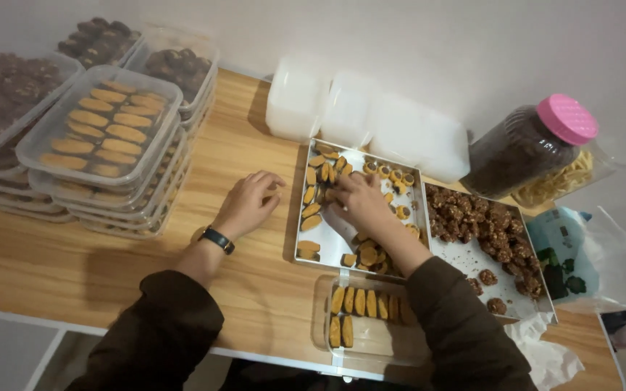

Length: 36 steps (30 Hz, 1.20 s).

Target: A person is neatly arranging cookies from a metal tray into a plastic container on a wooden table.

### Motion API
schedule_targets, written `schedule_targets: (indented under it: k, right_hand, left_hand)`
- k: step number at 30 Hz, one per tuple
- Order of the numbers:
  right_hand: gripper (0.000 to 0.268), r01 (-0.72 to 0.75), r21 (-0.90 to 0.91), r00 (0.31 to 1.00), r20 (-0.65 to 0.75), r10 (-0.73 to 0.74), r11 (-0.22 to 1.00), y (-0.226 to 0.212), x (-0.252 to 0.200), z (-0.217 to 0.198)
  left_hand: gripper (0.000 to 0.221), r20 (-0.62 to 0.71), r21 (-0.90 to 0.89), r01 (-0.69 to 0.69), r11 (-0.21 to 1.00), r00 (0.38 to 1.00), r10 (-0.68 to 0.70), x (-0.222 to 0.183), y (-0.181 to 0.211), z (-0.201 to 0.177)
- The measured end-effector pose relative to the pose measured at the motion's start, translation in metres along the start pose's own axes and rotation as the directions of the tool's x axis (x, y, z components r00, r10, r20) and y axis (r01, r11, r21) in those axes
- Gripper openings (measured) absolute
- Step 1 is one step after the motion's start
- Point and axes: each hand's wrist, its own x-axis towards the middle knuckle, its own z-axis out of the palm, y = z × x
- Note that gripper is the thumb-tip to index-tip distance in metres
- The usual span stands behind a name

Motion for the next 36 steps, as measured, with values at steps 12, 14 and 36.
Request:
schedule_targets:
  k: [12,14,36]
  right_hand:
    - [0.017,-0.340,0.348,0.938,0.190,0.289,0.874,0.004,0.004,-0.022]
    - [0.020,-0.366,0.342,0.926,0.230,0.300,0.866,0.004,0.002,-0.020]
    - [0.013,-0.050,-0.032,0.999,0.017,0.051,0.998,-0.005,-0.018,0.007]
  left_hand:
    - [0.024,0.020,0.009,0.007,1.000,1.000,-0.007,0.000,0.004,-0.004]
    - [0.024,0.028,0.013,0.015,1.000,0.999,-0.016,-0.001,0.007,-0.006]
    - [0.029,0.094,-0.025,-0.004,1.000,0.996,0.007,0.001,0.004,-0.004]
